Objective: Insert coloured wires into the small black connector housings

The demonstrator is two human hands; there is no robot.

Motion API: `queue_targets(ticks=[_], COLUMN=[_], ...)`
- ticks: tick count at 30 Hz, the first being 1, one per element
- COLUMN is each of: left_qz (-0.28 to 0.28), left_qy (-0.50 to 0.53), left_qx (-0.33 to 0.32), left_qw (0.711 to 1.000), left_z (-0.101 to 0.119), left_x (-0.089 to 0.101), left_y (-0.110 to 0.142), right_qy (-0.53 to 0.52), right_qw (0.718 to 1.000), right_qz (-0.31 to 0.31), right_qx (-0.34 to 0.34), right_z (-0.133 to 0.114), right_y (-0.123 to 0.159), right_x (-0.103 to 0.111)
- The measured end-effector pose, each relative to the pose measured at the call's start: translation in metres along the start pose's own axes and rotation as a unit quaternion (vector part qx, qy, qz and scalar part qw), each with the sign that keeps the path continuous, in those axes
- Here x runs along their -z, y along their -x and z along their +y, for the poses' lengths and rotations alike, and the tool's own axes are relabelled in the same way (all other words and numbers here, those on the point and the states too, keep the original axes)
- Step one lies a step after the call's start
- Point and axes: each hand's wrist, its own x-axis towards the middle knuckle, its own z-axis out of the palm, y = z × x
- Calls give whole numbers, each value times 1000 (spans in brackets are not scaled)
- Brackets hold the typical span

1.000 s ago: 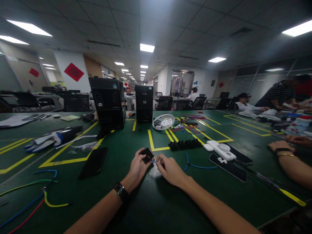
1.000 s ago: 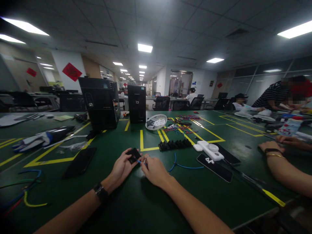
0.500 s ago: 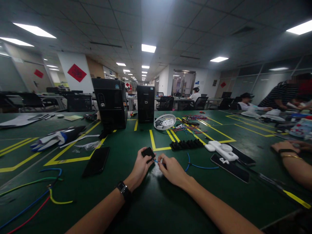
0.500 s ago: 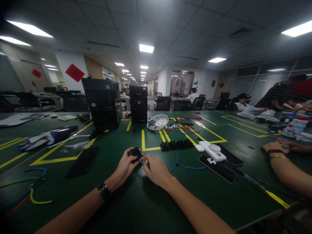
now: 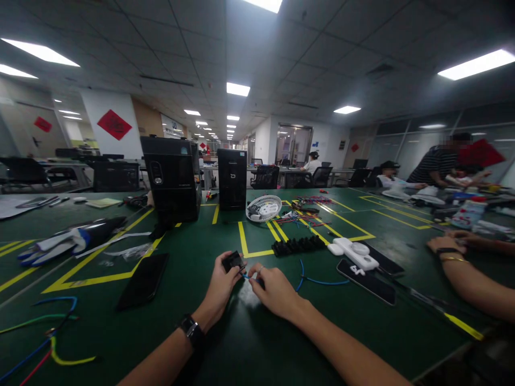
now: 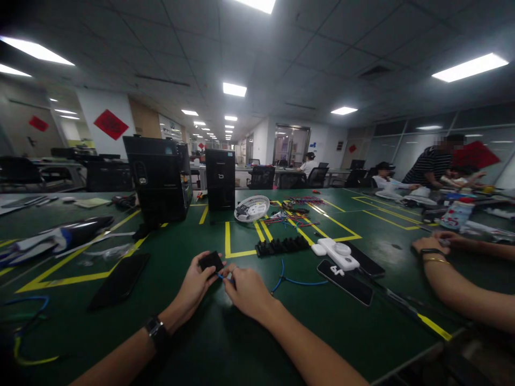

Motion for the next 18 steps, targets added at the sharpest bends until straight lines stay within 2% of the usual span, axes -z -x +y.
queue_targets(ticks=[5,11,15,18], left_qz=[16,3,36,51], left_qy=[-5,-67,-103,-102], left_qx=[7,1,-17,-5], left_qw=[1000,998,994,993], left_z=[5,7,8,10], left_x=[0,1,0,0], left_y=[4,5,3,2], right_qy=[35,60,60,46], right_qw=[999,998,998,999], right_qz=[0,0,8,18], right_qx=[19,22,20,21], right_z=[-6,-6,-5,-4], right_y=[2,3,3,2], right_x=[0,-3,-1,0])
